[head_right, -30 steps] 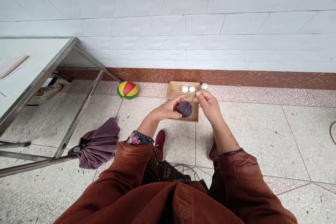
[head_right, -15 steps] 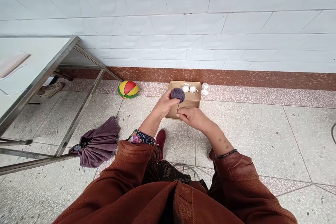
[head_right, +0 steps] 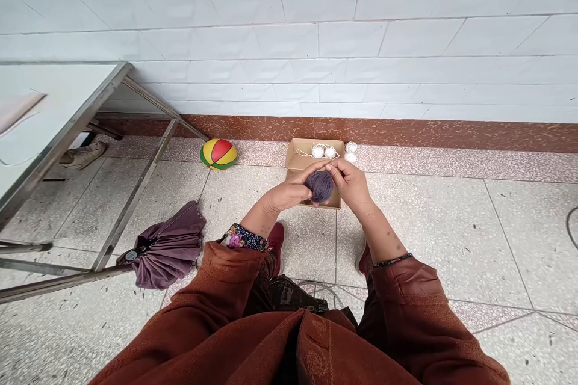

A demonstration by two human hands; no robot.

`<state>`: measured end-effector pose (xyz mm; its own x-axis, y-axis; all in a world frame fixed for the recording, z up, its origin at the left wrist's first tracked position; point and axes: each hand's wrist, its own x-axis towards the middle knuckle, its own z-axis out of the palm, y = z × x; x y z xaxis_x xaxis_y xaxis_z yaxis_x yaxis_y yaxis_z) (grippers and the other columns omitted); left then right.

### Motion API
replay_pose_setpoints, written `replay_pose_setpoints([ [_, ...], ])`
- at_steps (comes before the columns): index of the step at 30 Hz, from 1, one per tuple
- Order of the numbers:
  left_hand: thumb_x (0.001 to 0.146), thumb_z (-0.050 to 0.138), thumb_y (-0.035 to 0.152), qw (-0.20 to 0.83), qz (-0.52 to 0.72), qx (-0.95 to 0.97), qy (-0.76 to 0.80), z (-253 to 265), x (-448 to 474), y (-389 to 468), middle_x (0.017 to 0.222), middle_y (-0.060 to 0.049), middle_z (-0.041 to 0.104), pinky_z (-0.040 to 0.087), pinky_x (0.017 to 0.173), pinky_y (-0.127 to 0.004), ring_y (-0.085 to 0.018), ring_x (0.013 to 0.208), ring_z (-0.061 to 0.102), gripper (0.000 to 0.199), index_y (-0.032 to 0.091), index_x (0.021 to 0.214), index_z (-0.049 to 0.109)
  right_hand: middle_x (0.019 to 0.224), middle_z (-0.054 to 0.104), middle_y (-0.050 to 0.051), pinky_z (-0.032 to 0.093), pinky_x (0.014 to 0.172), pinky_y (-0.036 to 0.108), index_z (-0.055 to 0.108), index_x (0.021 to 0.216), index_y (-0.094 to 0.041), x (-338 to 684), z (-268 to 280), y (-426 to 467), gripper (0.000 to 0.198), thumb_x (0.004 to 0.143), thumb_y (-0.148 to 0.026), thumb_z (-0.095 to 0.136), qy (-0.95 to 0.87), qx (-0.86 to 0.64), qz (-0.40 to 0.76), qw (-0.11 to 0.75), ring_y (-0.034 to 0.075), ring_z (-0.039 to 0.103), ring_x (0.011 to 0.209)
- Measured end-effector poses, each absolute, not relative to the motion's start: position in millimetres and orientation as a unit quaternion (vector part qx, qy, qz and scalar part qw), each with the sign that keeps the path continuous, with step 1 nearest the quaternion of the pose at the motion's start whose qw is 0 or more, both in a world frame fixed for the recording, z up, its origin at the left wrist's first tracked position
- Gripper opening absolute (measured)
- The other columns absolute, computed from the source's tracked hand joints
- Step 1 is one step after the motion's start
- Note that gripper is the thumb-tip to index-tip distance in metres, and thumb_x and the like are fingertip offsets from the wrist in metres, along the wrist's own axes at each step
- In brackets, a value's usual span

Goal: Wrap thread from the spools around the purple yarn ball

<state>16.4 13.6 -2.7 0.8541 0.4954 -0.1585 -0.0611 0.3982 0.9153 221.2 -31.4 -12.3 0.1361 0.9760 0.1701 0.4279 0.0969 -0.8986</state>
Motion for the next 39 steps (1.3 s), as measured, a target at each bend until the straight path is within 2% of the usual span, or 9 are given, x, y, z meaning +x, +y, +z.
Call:
replay_pose_setpoints([
  [8, 0.063, 0.074, 0.03, 0.845, 0.273, 0.389, 0.246, -4, 20, 17, 0.116, -0.009, 0.075, 0.049, 0.072, -0.032, -0.023, 0.093, 0.071, 0.087, 0.027, 0.15, 0.062, 0.075, 0.066, 0.005, 0.042, 0.068, 0.033, 0.062, 0.083, -0.025, 221, -32, -32, 0.029, 0.103, -0.046, 0.057, -0.616, -0.649, 0.268, 0.356, 0.022, 0.057, 0.069],
  [15, 0.07, 0.071, 0.033, 0.813, 0.338, 0.371, 0.295, -3, 20, 19, 0.13, -0.01, 0.072, 0.053, 0.079, -0.035, -0.024, 0.104, 0.069, 0.067, 0.025, 0.136, 0.066, 0.083, 0.071, 0.007, 0.044, 0.07, 0.034, 0.067, 0.09, -0.025, 217, -38, -32, 0.021, 0.103, -0.039, 0.057, -0.64, -0.65, 0.26, 0.316, 0.025, 0.062, 0.076],
  [18, 0.075, 0.072, 0.034, 0.786, 0.357, 0.385, 0.328, -8, 19, 24, 0.129, -0.008, 0.072, 0.056, 0.087, -0.038, -0.024, 0.108, 0.069, 0.062, 0.026, 0.136, 0.065, 0.085, 0.072, 0.006, 0.047, 0.073, 0.035, 0.068, 0.089, -0.025, 213, -29, -35, 0.023, 0.103, -0.041, 0.059, -0.673, -0.582, 0.326, 0.319, 0.023, 0.063, 0.079],
  [23, 0.071, 0.082, 0.029, 0.693, 0.369, 0.473, 0.4, -16, 16, 31, 0.123, -0.008, 0.074, 0.053, 0.102, -0.041, -0.025, 0.116, 0.067, 0.058, 0.023, 0.127, 0.066, 0.08, 0.066, 0.001, 0.048, 0.072, 0.034, 0.072, 0.091, -0.026, 213, 4, -45, 0.034, 0.106, -0.055, 0.063, -0.685, -0.444, 0.453, 0.359, 0.019, 0.058, 0.072],
  [27, 0.071, 0.088, 0.025, 0.659, 0.318, 0.553, 0.399, -18, 16, 26, 0.123, -0.008, 0.075, 0.051, 0.104, -0.044, -0.023, 0.107, 0.068, 0.073, 0.024, 0.14, 0.063, 0.081, 0.066, 0.003, 0.051, 0.075, 0.037, 0.075, 0.093, -0.027, 223, 12, -43, 0.039, 0.103, -0.064, 0.067, -0.638, -0.488, 0.405, 0.436, 0.022, 0.06, 0.078],
  [30, 0.072, 0.09, 0.025, 0.7, 0.255, 0.576, 0.336, -16, 17, 21, 0.113, -0.007, 0.075, 0.052, 0.097, -0.041, -0.021, 0.098, 0.068, 0.092, 0.025, 0.157, 0.055, 0.084, 0.069, 0.004, 0.051, 0.082, 0.039, 0.073, 0.087, -0.027, 228, 1, -35, 0.041, 0.1, -0.065, 0.069, -0.607, -0.54, 0.331, 0.48, 0.023, 0.061, 0.082],
  [32, 0.074, 0.092, 0.029, 0.745, 0.231, 0.561, 0.276, -14, 18, 18, 0.111, -0.006, 0.075, 0.053, 0.095, -0.04, -0.021, 0.098, 0.069, 0.095, 0.026, 0.161, 0.054, 0.085, 0.069, 0.004, 0.05, 0.082, 0.039, 0.071, 0.086, -0.026, 229, -8, -31, 0.041, 0.1, -0.064, 0.069, -0.58, -0.573, 0.303, 0.493, 0.023, 0.06, 0.081],
  [35, 0.071, 0.097, 0.033, 0.788, 0.255, 0.517, 0.216, -11, 21, 15, 0.125, -0.009, 0.075, 0.054, 0.101, -0.041, -0.025, 0.112, 0.071, 0.087, 0.03, 0.152, 0.065, 0.083, 0.067, 0.003, 0.048, 0.078, 0.037, 0.069, 0.086, -0.025, 230, -19, -27, 0.039, 0.099, -0.062, 0.067, -0.557, -0.601, 0.302, 0.487, 0.021, 0.058, 0.078],
  [39, 0.068, 0.1, 0.035, 0.806, 0.321, 0.443, 0.227, -11, 24, 17, 0.136, -0.012, 0.075, 0.053, 0.111, -0.042, -0.029, 0.126, 0.069, 0.069, 0.024, 0.132, 0.078, 0.077, 0.063, 0.001, 0.045, 0.073, 0.034, 0.066, 0.086, -0.025, 229, -30, -27, 0.033, 0.101, -0.054, 0.061, -0.556, -0.63, 0.303, 0.45, 0.02, 0.055, 0.073],
])
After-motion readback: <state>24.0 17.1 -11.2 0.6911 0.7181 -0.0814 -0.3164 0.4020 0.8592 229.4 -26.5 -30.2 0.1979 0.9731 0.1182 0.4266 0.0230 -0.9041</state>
